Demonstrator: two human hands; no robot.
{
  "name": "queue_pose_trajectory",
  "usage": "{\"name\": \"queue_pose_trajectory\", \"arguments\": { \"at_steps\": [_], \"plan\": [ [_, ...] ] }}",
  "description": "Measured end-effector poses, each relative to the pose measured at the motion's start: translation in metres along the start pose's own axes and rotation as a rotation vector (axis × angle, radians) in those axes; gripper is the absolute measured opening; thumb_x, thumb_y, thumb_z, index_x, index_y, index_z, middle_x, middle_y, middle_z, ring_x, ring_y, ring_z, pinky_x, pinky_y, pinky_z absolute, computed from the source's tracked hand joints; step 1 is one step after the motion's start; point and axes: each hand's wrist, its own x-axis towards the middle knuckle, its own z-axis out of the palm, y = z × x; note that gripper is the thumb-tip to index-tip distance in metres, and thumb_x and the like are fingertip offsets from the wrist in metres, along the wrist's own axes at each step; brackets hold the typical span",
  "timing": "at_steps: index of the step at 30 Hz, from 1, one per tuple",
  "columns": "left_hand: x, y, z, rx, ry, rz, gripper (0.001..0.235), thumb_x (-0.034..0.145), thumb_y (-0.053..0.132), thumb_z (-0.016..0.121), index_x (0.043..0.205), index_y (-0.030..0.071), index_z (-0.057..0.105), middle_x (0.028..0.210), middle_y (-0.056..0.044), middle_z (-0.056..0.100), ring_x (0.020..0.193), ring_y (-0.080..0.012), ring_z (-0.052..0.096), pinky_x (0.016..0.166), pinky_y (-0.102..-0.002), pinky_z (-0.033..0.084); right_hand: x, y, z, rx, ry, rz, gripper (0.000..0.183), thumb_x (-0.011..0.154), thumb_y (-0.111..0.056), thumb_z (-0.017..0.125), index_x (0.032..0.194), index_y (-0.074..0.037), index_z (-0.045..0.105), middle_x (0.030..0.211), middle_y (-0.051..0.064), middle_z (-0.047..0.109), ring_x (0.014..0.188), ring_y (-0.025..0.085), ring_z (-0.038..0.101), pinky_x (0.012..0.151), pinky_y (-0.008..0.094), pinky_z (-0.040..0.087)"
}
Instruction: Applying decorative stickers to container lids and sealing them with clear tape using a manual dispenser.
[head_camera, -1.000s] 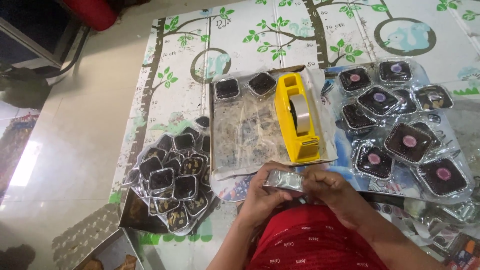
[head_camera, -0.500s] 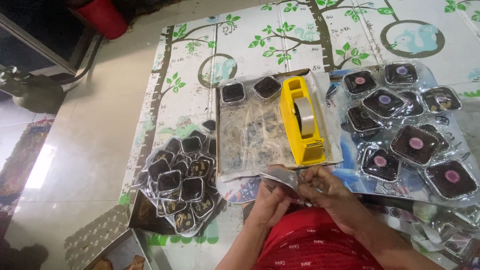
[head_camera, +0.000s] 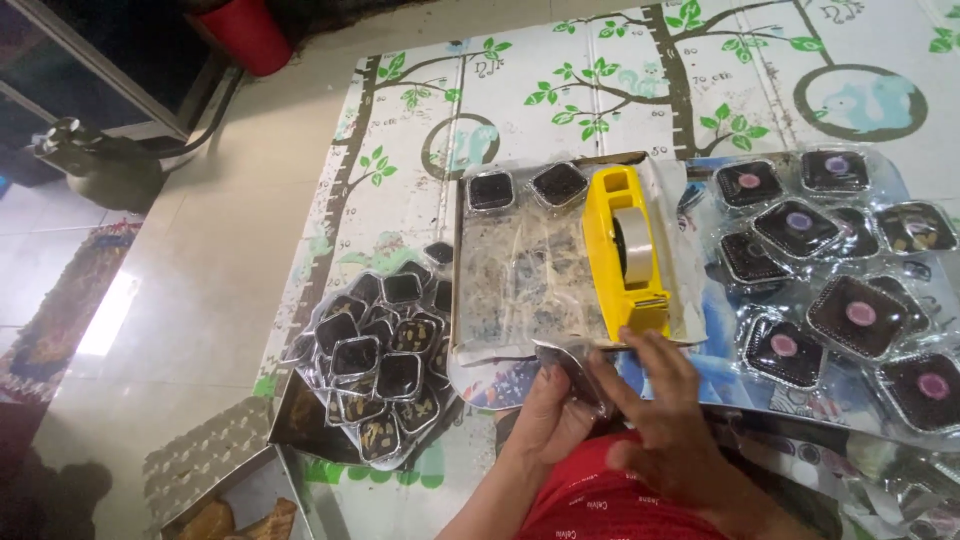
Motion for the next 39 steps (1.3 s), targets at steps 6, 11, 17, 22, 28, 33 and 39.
{"name": "queue_pose_trajectory", "arguments": {
  "at_steps": [6, 11, 17, 22, 28, 33, 39],
  "plan": [
    [-0.003, 0.000, 0.004, 0.141, -0.016, 0.020, 0.051, 0.090, 0.020, 0.083, 0.132, 0.002, 0.061, 0.121, -0.010, 0.071, 0.110, -0.0194, 0.070, 0.102, -0.033, 0.056, 0.020, -0.006, -0.030, 0.058, 0.105, -0.069, 0.057, 0.097, -0.062, 0.040, 0.134, -0.026, 0.065, 0.150, 0.018, 0.041, 0.145, 0.038, 0.032, 0.122, 0.055, 0.024],
    [-0.007, 0.002, 0.009, 0.193, -0.095, -0.003, 0.043, 0.093, 0.019, 0.080, 0.126, -0.002, 0.061, 0.110, -0.014, 0.072, 0.096, -0.0228, 0.072, 0.083, -0.033, 0.060, 0.036, -0.004, -0.031, 0.130, 0.035, -0.061, 0.048, 0.099, -0.049, 0.042, 0.126, -0.021, 0.072, 0.147, 0.018, 0.047, 0.144, 0.038, 0.030, 0.123, 0.059, 0.019],
    [-0.013, 0.001, -0.002, 0.239, -0.124, -0.090, 0.050, 0.092, 0.013, 0.084, 0.134, 0.001, 0.059, 0.120, -0.014, 0.072, 0.108, -0.0232, 0.072, 0.097, -0.033, 0.061, 0.040, 0.006, -0.035, 0.263, -0.086, -0.037, 0.059, 0.097, -0.055, 0.032, 0.121, -0.023, 0.075, 0.144, 0.013, 0.054, 0.147, 0.041, 0.030, 0.122, 0.062, 0.022],
    [-0.007, 0.001, -0.002, 0.147, -0.131, -0.119, 0.049, 0.092, 0.015, 0.083, 0.134, 0.003, 0.061, 0.122, -0.011, 0.073, 0.109, -0.0213, 0.074, 0.099, -0.035, 0.061, 0.046, 0.008, -0.049, 0.238, -0.104, 0.024, 0.052, 0.100, -0.019, 0.026, 0.132, -0.013, 0.067, 0.157, 0.017, 0.042, 0.152, 0.040, 0.024, 0.125, 0.065, 0.019],
    [-0.007, 0.002, -0.001, 0.124, -0.172, -0.148, 0.051, 0.091, 0.019, 0.080, 0.135, 0.002, 0.061, 0.114, -0.014, 0.076, 0.102, -0.0229, 0.076, 0.091, -0.034, 0.066, 0.032, -0.002, -0.040, 0.233, -0.070, 0.046, 0.065, 0.060, -0.023, 0.090, 0.121, -0.036, 0.074, 0.155, 0.009, 0.045, 0.151, 0.036, 0.026, 0.128, 0.062, 0.018],
    [-0.008, 0.002, 0.012, 0.124, -0.111, -0.170, 0.053, 0.084, 0.025, 0.087, 0.125, -0.001, 0.065, 0.104, -0.013, 0.074, 0.093, -0.0223, 0.073, 0.082, -0.033, 0.063, 0.029, 0.009, -0.026, 0.406, -0.150, 0.062, 0.107, 0.098, -0.081, -0.012, 0.133, -0.018, 0.067, 0.159, 0.015, 0.041, 0.155, 0.040, 0.017, 0.122, 0.068, 0.011],
    [-0.006, 0.005, 0.006, 0.118, -0.099, -0.143, 0.061, 0.086, 0.030, 0.085, 0.131, -0.002, 0.061, 0.112, -0.021, 0.071, 0.096, -0.0281, 0.072, 0.085, -0.043, 0.066, 0.035, -0.004, -0.051, 0.295, -0.013, 0.181, 0.048, 0.097, -0.014, 0.033, 0.138, -0.009, 0.059, 0.156, 0.017, 0.040, 0.150, 0.037, 0.031, 0.117, 0.052, 0.035]
  ]
}}
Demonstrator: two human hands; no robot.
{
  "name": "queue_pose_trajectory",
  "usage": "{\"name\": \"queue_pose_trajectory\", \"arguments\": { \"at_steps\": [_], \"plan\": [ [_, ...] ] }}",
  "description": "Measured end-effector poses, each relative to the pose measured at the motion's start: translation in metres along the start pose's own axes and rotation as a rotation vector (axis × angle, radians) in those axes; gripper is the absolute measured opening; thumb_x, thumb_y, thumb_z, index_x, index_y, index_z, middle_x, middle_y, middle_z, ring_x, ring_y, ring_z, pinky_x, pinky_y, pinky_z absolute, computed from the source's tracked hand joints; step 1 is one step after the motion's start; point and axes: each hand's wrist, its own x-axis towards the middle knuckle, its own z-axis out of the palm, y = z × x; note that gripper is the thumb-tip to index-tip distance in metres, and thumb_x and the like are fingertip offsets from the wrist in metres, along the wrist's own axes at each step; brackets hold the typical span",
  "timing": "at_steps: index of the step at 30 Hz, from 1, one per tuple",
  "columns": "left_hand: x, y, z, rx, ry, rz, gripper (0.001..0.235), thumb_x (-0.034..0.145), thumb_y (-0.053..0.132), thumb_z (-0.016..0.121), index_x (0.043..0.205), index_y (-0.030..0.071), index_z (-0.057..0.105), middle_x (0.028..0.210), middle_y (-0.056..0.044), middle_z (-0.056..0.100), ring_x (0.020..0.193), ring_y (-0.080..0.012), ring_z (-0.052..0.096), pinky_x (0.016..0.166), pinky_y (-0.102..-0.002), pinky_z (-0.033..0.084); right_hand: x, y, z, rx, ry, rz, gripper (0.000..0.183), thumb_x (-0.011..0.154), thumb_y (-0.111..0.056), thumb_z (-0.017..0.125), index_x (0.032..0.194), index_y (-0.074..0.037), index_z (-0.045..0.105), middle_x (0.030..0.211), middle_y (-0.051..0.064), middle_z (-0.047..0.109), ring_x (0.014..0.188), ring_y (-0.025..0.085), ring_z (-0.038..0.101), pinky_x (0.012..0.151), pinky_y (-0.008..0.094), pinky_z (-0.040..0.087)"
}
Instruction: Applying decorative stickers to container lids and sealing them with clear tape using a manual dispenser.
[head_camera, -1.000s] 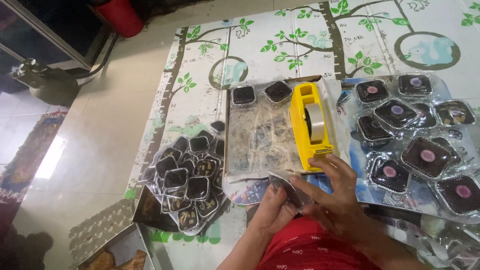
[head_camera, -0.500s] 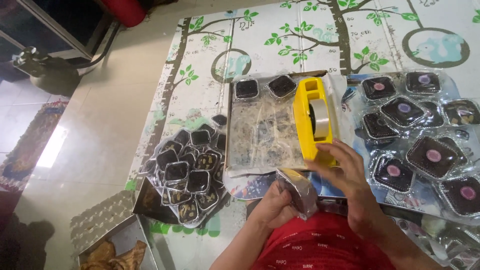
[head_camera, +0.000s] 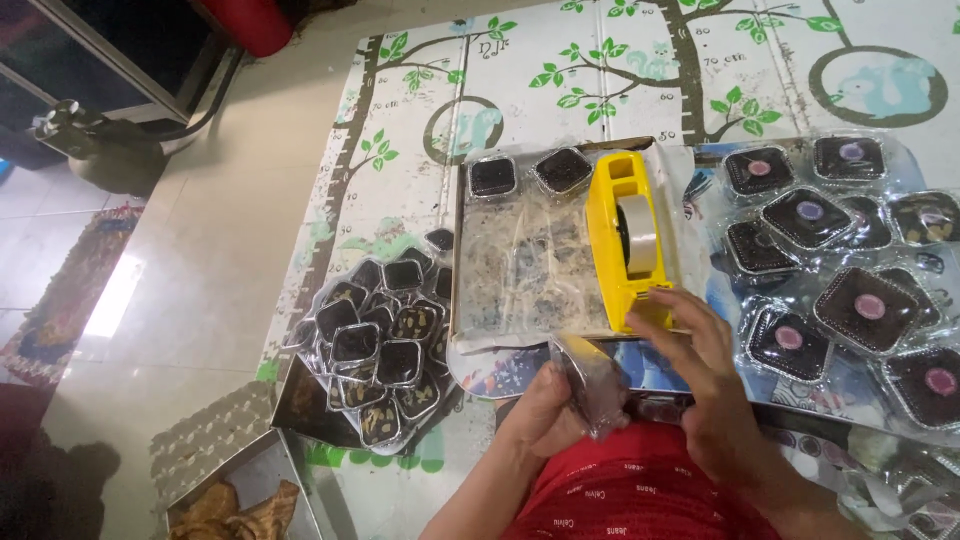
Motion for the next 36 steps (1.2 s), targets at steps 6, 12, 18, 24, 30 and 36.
{"name": "queue_pose_trajectory", "arguments": {
  "at_steps": [6, 12, 18, 24, 30, 36],
  "plan": [
    [-0.004, -0.007, -0.007, -0.266, 0.035, -0.053, 0.056, 0.094, 0.024, 0.077, 0.143, 0.007, 0.055, 0.124, -0.015, 0.069, 0.108, -0.0259, 0.070, 0.096, -0.044, 0.061, -0.029, 0.015, 0.031, -0.336, 0.107, -0.340, 0.081, 0.096, -0.078, 0.008, 0.136, -0.032, 0.061, 0.156, 0.015, 0.031, 0.146, 0.037, 0.027, 0.124, 0.062, 0.016],
    [-0.007, -0.015, -0.027, -0.287, 0.086, -0.021, 0.048, 0.099, 0.023, 0.071, 0.141, 0.005, 0.058, 0.130, -0.019, 0.068, 0.114, -0.0266, 0.069, 0.110, -0.042, 0.054, -0.037, 0.013, 0.029, -0.372, 0.139, -0.354, 0.081, 0.095, -0.078, 0.015, 0.127, -0.027, 0.069, 0.142, 0.014, 0.048, 0.137, 0.030, 0.033, 0.123, 0.050, 0.018],
    [-0.005, -0.012, -0.029, -0.245, 0.159, -0.034, 0.057, 0.093, 0.028, 0.076, 0.141, 0.004, 0.056, 0.128, -0.019, 0.066, 0.113, -0.0302, 0.067, 0.096, -0.049, 0.060, -0.036, 0.009, 0.017, -0.379, 0.238, -0.294, 0.054, 0.096, -0.067, 0.036, 0.119, -0.032, 0.071, 0.137, 0.010, 0.045, 0.137, 0.031, 0.033, 0.122, 0.053, 0.025],
    [-0.001, -0.002, -0.002, -0.097, 0.051, -0.041, 0.051, 0.092, 0.027, 0.079, 0.129, -0.004, 0.061, 0.114, -0.017, 0.070, 0.098, -0.0261, 0.070, 0.086, -0.037, 0.058, -0.007, -0.001, 0.022, -0.206, 0.108, -0.275, 0.051, 0.093, -0.057, 0.052, 0.129, -0.026, 0.068, 0.148, 0.016, 0.041, 0.148, 0.038, 0.022, 0.124, 0.058, 0.017],
    [-0.006, 0.004, -0.001, 0.041, 0.085, -0.002, 0.048, 0.086, 0.017, 0.086, 0.123, -0.005, 0.064, 0.110, -0.018, 0.074, 0.091, -0.0256, 0.076, 0.081, -0.036, 0.068, -0.002, 0.008, 0.025, 0.058, -0.011, -0.061, 0.095, 0.102, -0.072, 0.004, 0.113, -0.011, 0.077, 0.150, 0.020, 0.046, 0.153, 0.043, 0.018, 0.121, 0.068, 0.013],
    [0.000, 0.013, 0.033, 0.419, 0.162, 0.087, 0.065, 0.074, 0.013, 0.092, 0.127, -0.003, 0.057, 0.108, -0.015, 0.071, 0.091, -0.0203, 0.072, 0.079, -0.026, 0.061, -0.003, 0.032, 0.005, 0.046, 0.097, 0.000, 0.055, 0.104, -0.037, 0.027, 0.122, -0.002, 0.066, 0.152, 0.022, 0.044, 0.138, 0.037, 0.038, 0.111, 0.054, 0.037]
  ]
}}
